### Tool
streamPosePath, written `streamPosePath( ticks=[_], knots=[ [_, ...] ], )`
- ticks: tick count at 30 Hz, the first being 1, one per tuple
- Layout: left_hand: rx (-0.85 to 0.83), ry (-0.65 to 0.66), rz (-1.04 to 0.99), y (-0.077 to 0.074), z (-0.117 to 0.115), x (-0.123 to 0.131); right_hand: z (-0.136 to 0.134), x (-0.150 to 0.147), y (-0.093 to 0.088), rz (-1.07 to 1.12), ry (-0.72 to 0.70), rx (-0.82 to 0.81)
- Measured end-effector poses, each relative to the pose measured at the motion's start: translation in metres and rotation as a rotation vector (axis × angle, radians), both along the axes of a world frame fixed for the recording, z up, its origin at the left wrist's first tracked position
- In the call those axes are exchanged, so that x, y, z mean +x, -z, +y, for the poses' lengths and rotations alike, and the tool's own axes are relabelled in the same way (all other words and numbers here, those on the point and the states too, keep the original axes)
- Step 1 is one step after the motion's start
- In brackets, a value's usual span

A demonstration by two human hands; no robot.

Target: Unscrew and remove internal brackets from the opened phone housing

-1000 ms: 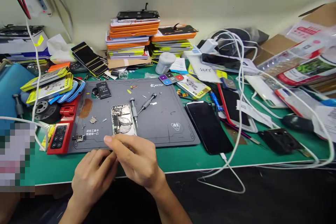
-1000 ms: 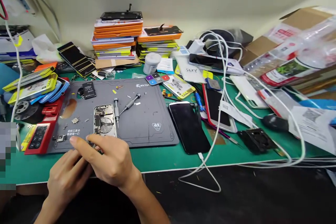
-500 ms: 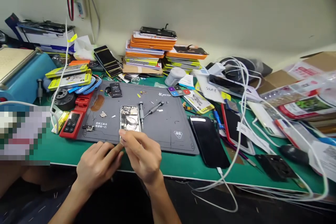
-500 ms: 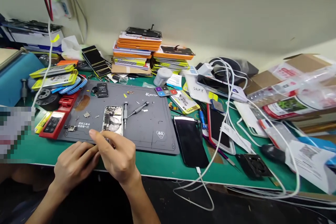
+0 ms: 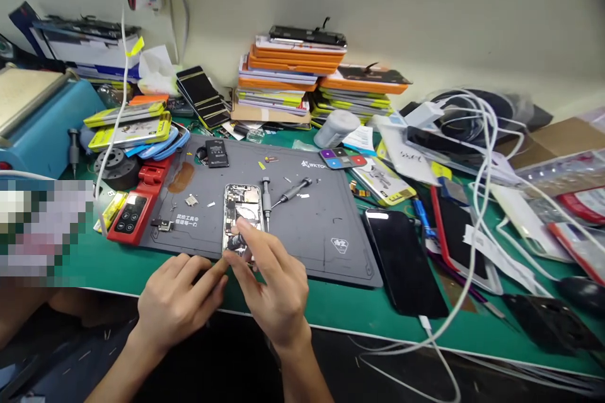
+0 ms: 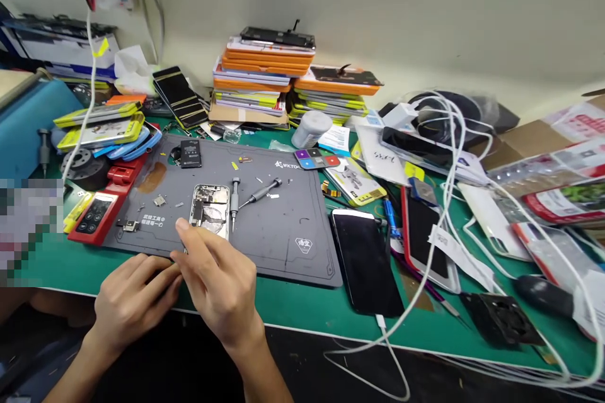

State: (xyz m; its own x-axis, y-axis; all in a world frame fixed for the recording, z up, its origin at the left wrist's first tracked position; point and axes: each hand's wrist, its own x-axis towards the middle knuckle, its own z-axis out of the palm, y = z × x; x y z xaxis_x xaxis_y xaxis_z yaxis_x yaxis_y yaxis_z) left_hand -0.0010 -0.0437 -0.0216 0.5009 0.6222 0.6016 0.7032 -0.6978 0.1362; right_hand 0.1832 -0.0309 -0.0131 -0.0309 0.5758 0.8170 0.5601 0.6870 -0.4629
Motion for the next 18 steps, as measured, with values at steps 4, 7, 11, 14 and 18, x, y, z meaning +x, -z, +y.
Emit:
streamPosePath(
  ticks=[4,7,11,14,18],
  knots=[
    [-0.053,-0.002,-0.006,-0.001,0.001,0.0,-0.005,-0.002,0.002,0.164,0.107,-0.022],
    [-0.054,-0.001,-0.026,-0.002,0.0,0.0,-0.01,0.004,0.0,0.393,0.264,-0.067],
    [-0.114,-0.023,-0.034,0.0,-0.002,-0.001,-0.012,0.031,-0.003,0.347,0.317,-0.211],
    [-0.149,-0.025,-0.03,0.0,-0.002,-0.002,-0.01,0.058,-0.002,0.201,0.407,-0.312],
    [-0.137,0.005,-0.023,0.002,0.002,-0.002,-0.005,0.084,0.0,-0.044,0.458,-0.507]
  ],
)
